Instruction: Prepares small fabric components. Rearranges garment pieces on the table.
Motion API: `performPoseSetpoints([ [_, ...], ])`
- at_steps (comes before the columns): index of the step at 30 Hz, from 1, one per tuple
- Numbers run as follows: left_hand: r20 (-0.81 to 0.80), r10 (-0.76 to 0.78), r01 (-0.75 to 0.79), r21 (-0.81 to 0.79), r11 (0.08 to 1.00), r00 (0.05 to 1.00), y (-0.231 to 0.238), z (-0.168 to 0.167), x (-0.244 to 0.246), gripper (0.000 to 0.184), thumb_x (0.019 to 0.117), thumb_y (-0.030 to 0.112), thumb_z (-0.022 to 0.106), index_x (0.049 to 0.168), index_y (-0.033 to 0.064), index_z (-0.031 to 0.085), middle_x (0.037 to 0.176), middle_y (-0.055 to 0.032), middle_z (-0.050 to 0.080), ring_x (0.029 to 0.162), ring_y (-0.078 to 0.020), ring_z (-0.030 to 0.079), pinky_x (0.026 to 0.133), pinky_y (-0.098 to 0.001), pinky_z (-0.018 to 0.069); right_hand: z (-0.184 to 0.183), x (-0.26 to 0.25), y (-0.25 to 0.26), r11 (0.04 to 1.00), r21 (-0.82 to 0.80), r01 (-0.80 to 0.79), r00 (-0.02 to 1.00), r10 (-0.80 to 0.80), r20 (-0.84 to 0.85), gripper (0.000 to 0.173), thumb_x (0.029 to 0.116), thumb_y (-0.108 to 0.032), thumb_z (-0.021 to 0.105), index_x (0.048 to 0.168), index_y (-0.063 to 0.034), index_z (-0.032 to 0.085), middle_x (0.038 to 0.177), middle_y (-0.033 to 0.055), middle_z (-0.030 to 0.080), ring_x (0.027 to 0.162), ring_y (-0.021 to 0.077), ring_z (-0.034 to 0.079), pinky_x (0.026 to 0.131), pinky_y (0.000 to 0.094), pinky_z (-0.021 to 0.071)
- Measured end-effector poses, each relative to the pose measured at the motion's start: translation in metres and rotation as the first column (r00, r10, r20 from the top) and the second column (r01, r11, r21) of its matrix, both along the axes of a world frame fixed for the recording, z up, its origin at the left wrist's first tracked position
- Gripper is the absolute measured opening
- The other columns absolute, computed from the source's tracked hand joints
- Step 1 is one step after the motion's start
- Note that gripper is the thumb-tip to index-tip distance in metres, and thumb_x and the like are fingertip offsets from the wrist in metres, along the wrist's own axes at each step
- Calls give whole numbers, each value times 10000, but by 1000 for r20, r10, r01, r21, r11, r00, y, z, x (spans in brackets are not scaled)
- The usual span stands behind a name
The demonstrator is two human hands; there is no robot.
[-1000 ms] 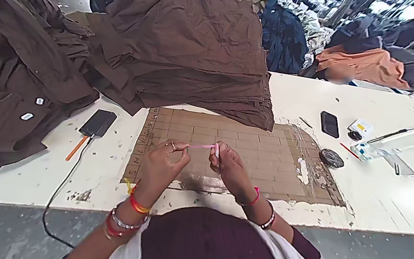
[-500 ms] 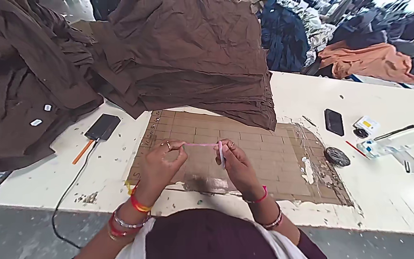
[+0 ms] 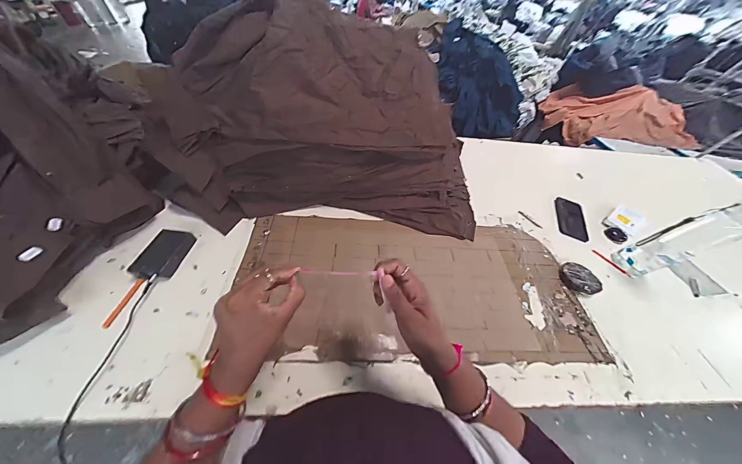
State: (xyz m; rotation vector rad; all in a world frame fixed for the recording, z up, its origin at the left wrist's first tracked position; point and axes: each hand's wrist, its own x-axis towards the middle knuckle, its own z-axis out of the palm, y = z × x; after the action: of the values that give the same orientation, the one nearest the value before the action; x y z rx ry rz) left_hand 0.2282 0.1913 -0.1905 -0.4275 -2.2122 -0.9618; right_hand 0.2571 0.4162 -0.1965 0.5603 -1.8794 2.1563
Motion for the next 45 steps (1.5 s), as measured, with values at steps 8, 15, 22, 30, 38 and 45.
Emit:
performPoseSetpoints([
  [8, 134, -31, 29, 14, 999, 990, -14, -3, -4, 294, 881, 207, 629, 961, -35, 775, 911, -215, 755, 772, -270, 738, 736, -435, 594, 6, 2, -4, 997, -79, 12, 1000, -12, 0, 345, 962, -116, 622, 1198, -39, 383, 817, -121, 556, 606, -88, 460, 524, 125, 391],
  [15, 142, -103, 94, 68, 993, 985, -23, -1, -10, 231, 902, 111, 654, 957, -91, 753, 905, -263, 739, 780, -241, 735, 764, -345, 596, 7, 2, -1, 999, 34, 19, 995, -15, -94, 164, 1064, -81, 434, 1055, 34, 550, 814, -46, 623, 661, -69, 532, 606, 124, 451],
  [22, 167, -92, 78, 85, 993, 982, -31, 1, -9, 220, 890, 73, 646, 971, -106, 746, 919, -271, 734, 773, -251, 728, 753, -364, 595, 3, 4, -4, 999, 31, 26, 999, -25, -29, 317, 1022, -216, 560, 1200, 31, 469, 788, -106, 492, 595, -85, 400, 533, 122, 358],
  [30, 133, -6, -5, 84, 996, 991, -43, -2, -11, 217, 895, 76, 655, 982, -98, 751, 962, -276, 740, 829, -324, 748, 794, -431, 608, 3, 5, -3, 988, 153, -37, 992, 55, -113, 171, 1073, -121, 451, 1025, 11, 549, 732, -81, 573, 619, -93, 458, 580, 106, 382],
  [38, 80, 137, -139, 17, 990, 987, -64, 3, -11, 240, 900, 121, 673, 975, -92, 753, 939, -265, 746, 810, -354, 733, 767, -488, 574, -1, 3, 3, 979, 180, 91, 994, -78, -80, 402, 998, -277, 616, 1207, 55, 527, 737, -105, 480, 578, -95, 370, 528, 102, 333],
  [45, 111, 343, -337, -72, 939, 933, -124, 15, -4, 381, 956, 222, 648, 1055, -143, 688, 1024, -359, 696, 937, -513, 696, 850, -661, 525, 3, 3, 5, 990, -64, 128, 990, -123, 71, 173, 968, -67, 495, 1084, -88, 369, 896, -82, 557, 645, -40, 515, 594, 177, 474],
])
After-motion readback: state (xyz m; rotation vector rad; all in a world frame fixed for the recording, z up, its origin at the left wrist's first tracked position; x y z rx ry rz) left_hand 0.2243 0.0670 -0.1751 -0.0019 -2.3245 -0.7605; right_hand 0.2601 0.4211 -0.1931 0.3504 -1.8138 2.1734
